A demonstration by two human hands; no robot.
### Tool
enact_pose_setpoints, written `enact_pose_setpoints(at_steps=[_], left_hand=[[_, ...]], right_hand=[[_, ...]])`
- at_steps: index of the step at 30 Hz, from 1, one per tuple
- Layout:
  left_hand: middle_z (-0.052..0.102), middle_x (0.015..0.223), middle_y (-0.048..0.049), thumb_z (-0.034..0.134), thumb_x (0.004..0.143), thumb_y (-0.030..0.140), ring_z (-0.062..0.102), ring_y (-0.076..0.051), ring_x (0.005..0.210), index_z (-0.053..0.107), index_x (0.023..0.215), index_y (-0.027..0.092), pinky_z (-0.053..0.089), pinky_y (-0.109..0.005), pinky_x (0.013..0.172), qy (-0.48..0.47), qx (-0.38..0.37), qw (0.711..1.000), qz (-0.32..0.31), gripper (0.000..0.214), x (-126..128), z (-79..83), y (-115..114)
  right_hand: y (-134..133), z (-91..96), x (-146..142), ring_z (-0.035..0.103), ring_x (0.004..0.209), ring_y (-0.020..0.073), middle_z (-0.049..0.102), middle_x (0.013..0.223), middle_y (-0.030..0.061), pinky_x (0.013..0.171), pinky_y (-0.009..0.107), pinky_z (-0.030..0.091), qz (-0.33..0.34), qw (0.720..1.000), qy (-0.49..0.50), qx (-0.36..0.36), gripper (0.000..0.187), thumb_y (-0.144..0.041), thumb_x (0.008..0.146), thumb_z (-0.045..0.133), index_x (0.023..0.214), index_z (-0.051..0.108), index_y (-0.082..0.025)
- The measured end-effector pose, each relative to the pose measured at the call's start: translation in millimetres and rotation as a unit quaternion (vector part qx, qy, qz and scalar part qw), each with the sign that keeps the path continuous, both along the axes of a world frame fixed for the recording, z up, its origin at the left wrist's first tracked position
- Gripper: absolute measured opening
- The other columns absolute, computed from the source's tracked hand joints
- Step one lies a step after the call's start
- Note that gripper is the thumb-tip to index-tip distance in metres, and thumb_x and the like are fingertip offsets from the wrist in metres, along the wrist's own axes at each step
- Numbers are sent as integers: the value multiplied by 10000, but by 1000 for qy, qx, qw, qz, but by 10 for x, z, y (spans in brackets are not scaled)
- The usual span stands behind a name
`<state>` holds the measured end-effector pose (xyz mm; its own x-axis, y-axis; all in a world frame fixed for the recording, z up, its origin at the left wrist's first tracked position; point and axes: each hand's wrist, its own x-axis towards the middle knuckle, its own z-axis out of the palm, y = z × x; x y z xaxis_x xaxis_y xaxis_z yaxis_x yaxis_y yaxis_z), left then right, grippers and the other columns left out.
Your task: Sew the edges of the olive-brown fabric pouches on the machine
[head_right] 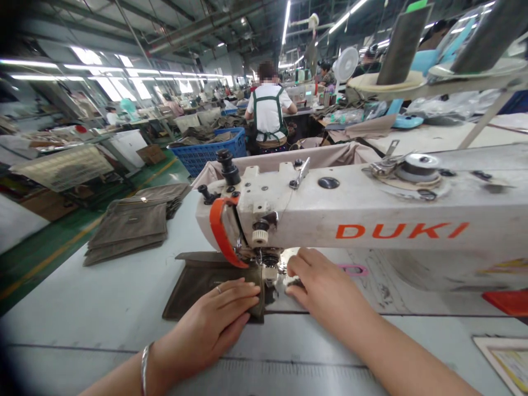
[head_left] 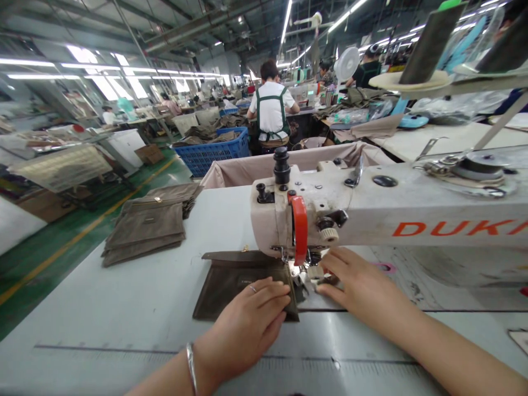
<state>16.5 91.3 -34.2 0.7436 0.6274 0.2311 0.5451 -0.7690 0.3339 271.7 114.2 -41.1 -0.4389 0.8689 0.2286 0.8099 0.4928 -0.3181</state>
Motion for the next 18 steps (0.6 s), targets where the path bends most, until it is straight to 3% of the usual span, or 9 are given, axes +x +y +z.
enact_pose_setpoints(at_steps=[2,4,8,10,14,18], left_hand=[[630,1226,-90,469,887,88,554,-212,1161,586,1180,120,436,-407,1077,-8,22,1000,9,318,42,-15,0],[639,1200,-103,463,874,66,566,-222,1141,580,1180,115,444,-422,1065,-3,29,1000,10,331,57,-24,11],[640,1194,-81,425,940,95,584,-181,1117,537,1251,168,491,-364,1012,-47,29,998,25,338,10,-31,40],[619,1238,-83,404,956,102,559,-177,1167,503,1290,169,477,-359,1032,-57,49,997,18,355,-16,-41,50],[584,1296,-100,355,958,86,499,-209,1255,489,1306,125,403,-407,1106,25,75,996,-47,375,-27,-84,64],[573,1305,-95,400,950,94,469,-210,1280,484,1311,120,357,-393,1139,69,54,994,-68,372,-26,-94,133]], right_hand=[[45,-120,-96,563,821,245,590,856,56,708,377,464,-56,998,-2,32,132,-261,833,663,853,560,-180],[10,-158,-172,557,804,242,588,834,58,692,374,454,-40,998,8,52,126,-288,885,601,831,565,-180],[-219,-56,-238,553,917,204,624,971,47,796,362,437,177,981,74,32,144,-185,933,487,994,616,-204],[-313,-16,-263,550,979,197,632,1026,40,841,365,428,240,967,88,-4,219,-156,919,498,1098,609,-217],[-353,-46,-314,563,954,201,646,944,32,842,382,433,244,965,90,-22,218,-161,910,513,1084,630,-219],[-322,-79,-336,565,946,206,644,929,37,838,389,436,242,967,76,-19,208,-164,916,499,1064,637,-212]])
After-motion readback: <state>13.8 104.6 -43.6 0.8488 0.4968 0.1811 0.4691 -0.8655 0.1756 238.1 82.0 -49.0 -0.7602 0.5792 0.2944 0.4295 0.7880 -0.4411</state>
